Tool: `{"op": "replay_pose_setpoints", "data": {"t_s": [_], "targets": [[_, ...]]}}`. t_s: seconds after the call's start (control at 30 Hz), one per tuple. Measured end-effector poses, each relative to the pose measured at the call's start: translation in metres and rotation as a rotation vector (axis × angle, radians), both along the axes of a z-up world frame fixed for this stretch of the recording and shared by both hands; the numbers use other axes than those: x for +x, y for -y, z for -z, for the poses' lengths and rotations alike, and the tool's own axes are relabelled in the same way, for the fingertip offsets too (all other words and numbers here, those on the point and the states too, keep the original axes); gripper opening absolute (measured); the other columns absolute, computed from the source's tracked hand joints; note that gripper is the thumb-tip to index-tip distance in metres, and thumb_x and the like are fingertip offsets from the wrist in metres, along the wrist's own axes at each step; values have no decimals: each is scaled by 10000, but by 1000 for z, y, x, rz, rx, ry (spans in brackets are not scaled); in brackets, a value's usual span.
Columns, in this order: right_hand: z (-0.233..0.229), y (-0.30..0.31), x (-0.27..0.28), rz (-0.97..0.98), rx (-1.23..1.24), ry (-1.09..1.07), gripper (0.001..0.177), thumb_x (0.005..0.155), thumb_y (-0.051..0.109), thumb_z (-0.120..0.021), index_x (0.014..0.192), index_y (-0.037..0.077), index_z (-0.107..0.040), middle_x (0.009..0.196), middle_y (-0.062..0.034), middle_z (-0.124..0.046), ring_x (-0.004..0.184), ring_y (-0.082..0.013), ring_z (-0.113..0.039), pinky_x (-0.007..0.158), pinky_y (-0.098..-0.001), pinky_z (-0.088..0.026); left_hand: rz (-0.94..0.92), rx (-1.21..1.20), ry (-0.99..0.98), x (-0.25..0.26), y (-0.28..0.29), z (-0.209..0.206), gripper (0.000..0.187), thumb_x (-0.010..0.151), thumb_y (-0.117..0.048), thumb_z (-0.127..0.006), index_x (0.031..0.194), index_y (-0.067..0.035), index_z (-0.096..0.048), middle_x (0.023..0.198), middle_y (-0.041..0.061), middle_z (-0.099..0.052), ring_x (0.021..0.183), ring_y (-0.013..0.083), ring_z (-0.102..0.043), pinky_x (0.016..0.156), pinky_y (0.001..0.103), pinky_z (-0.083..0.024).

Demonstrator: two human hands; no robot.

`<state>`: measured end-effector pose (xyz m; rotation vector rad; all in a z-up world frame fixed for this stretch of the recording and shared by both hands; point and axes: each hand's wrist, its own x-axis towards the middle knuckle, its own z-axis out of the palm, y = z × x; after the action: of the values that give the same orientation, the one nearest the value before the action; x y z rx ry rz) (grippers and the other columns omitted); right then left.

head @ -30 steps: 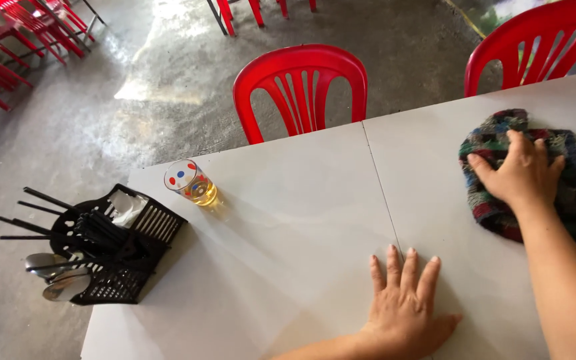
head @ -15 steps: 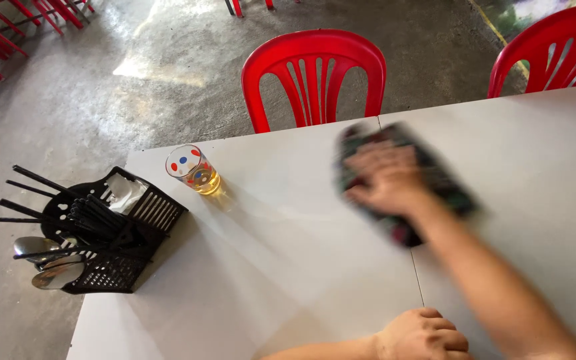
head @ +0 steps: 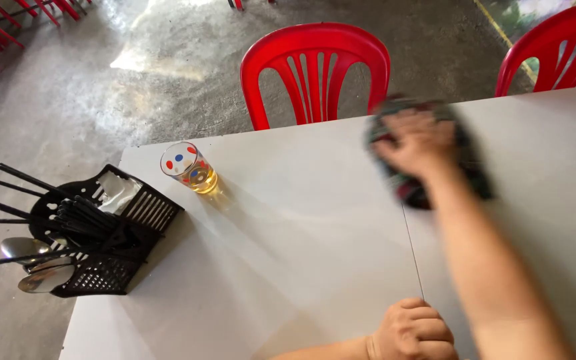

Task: Wiping down a white dining table using a checkered cleaning cloth.

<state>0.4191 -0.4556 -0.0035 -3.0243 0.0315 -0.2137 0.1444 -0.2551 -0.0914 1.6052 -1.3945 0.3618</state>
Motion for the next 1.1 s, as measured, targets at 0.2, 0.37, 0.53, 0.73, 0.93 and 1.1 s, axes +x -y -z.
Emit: {"op": "replay_pose_setpoints", "data": {"t_s": [0.2, 0.37, 0.53, 0.73, 0.93, 1.1], "targets": [[41, 195, -40, 385, 84, 79, 821, 883, 693, -563, 1580, 271, -466, 1656, -144, -363, 1490, -464, -289, 1157, -698, -223, -118, -3, -49, 12, 13, -35, 435, 1108, -320, -749, 738, -148, -601, 810, -27, -633, 788, 159, -667, 779, 281, -473], [99, 280, -95, 450, 343, 257, 907, 901, 718, -520, 1624, 187, -382, 1692, -288, -243, 1529, -495, -242, 1209, -579, -254, -242, 234, -147, 19, 14, -57, 346, 1098, -451, -693, 858, -203, -706, 983, -42, -699, 1009, 132, -644, 1097, 351, -467], [82, 230, -141, 571, 218, 206, 929, 928, 739, -468, 1651, 181, -295, 1704, -301, -145, 1504, -554, -185, 1187, -671, -202, -229, 666, -146, 25, 19, -74, 463, 893, -549, -665, 1251, -262, -729, 1538, 92, -521, 1571, 327, -306, 1230, 722, -66], [78, 129, -166, 376, -73, 98, 887, 857, 776, -408, 1579, 272, -301, 1668, -187, -170, 1510, -524, -108, 998, -886, -22, -302, 490, -107, 21, 18, -67, 370, 893, -494, -697, 1170, -257, -762, 1446, 74, -627, 1507, 324, -434, 1229, 718, -151], [35, -11, -136, 103, -151, -38, 867, 874, 770, -402, 1571, 268, -288, 1650, -172, -182, 1506, -453, -126, 1044, -823, -41, -337, 226, -293, 28, 17, -65, 138, 959, -320, -737, 923, -190, -769, 900, 9, -703, 1096, 253, -642, 1220, 521, -368], [10, -28, -78, 32, -78, -77, 859, 879, 774, -393, 1591, 307, -282, 1673, -131, -190, 1521, -425, -138, 1108, -771, -47, -292, 176, -427, 34, 16, -56, 136, 977, -285, -742, 911, -167, -758, 907, 5, -699, 990, 233, -654, 1176, 462, -393]]}}
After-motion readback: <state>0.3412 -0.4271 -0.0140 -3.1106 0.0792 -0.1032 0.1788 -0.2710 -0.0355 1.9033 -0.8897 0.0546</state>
